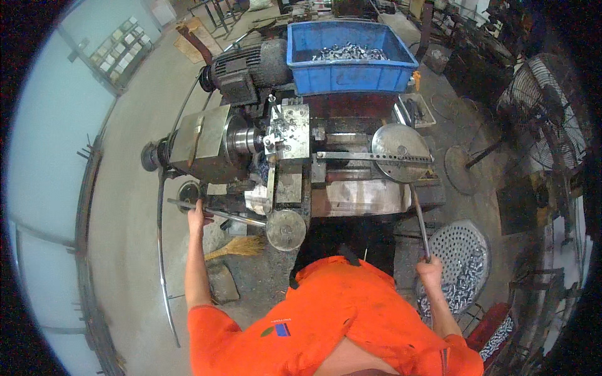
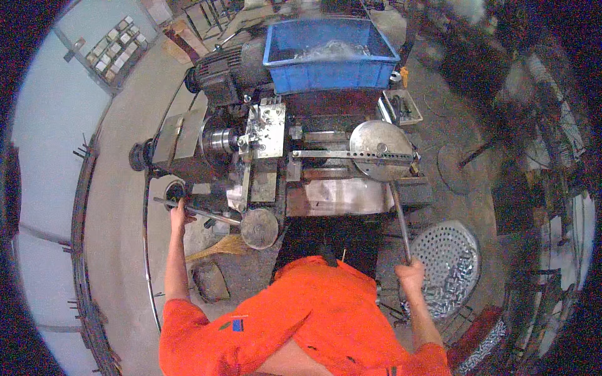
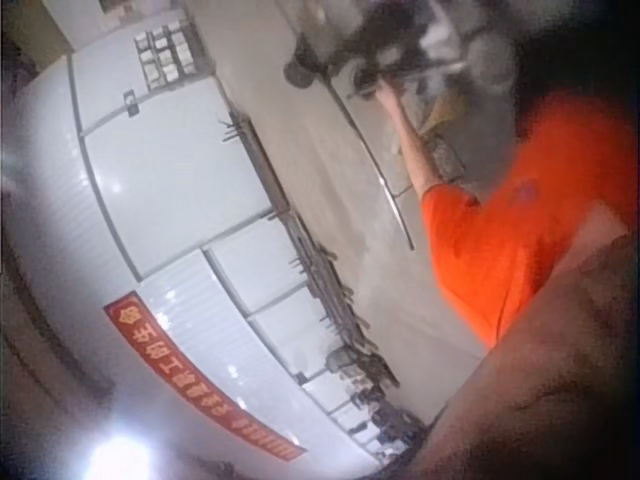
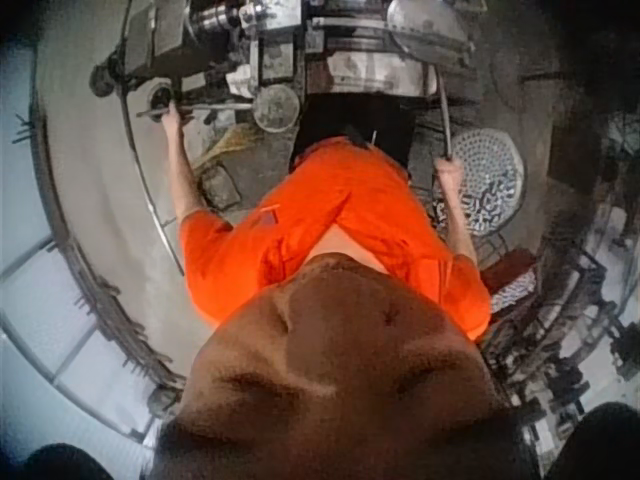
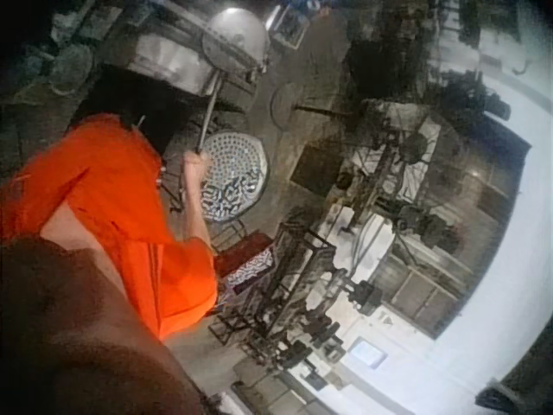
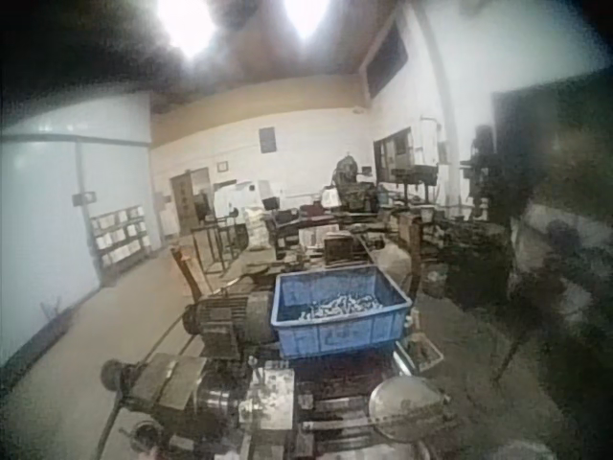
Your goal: The person repeatedly picks small metal parts from a perforated tray and places them into a metal turning machine, then uses a long metal rod to operate the machine. The person continues this cycle of loading parts and operating the machine throughout the clip.
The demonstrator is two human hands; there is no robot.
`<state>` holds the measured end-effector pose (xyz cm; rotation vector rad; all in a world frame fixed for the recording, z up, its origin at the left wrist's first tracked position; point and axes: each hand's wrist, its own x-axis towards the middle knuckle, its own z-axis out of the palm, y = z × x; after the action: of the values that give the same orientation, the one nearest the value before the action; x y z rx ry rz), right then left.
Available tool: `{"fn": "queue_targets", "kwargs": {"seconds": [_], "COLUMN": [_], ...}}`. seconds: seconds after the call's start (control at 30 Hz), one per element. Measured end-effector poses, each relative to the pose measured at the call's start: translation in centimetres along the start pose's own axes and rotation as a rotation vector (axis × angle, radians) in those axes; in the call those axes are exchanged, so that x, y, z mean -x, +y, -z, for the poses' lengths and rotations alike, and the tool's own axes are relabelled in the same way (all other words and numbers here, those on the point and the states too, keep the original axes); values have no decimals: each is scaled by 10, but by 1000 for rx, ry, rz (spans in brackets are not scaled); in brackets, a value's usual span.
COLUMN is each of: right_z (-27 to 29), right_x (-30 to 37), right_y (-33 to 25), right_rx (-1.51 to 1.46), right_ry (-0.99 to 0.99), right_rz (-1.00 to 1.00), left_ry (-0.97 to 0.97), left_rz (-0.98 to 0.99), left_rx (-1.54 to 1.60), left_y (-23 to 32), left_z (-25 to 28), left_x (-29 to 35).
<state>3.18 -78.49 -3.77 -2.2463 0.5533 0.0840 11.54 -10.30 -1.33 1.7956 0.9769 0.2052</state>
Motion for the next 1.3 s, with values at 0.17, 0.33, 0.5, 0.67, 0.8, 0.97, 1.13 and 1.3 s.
{"fn": "queue_targets", "kwargs": {"seconds": [0.17, 0.33, 0.5, 0.67, 0.8, 0.97, 1.13, 1.3], "right_z": [5, 1, 61, 109, 88, 41, 19, 7], "right_x": [5, -5, -84, -203, -206, -121, -91, -87], "right_y": [-20, 5, 35, 26, -8, -44, -13, -38], "right_rx": [26, 65, 697, 951, 922, 605, 393, 294], "right_ry": [-47, 23, 127, 346, 561, 586, 445, 378], "right_rz": [-117, 90, 216, 52, 353, 660, 550, 533], "left_ry": [-46, -105, -196, -261, -16, -203, -104, 236], "left_rz": [-9, -71, 207, -51, -395, -280, -307, -186], "left_rx": [5, 108, -11, -383, -802, -1168, -1268, -1071], "left_y": [2, -13, -106, -125, -92, -69, -120, -195], "left_z": [3, 16, 21, 2, -9, -25, -52, -113], "left_x": [8, 38, 60, 11, -10, -19, -35, -16]}}
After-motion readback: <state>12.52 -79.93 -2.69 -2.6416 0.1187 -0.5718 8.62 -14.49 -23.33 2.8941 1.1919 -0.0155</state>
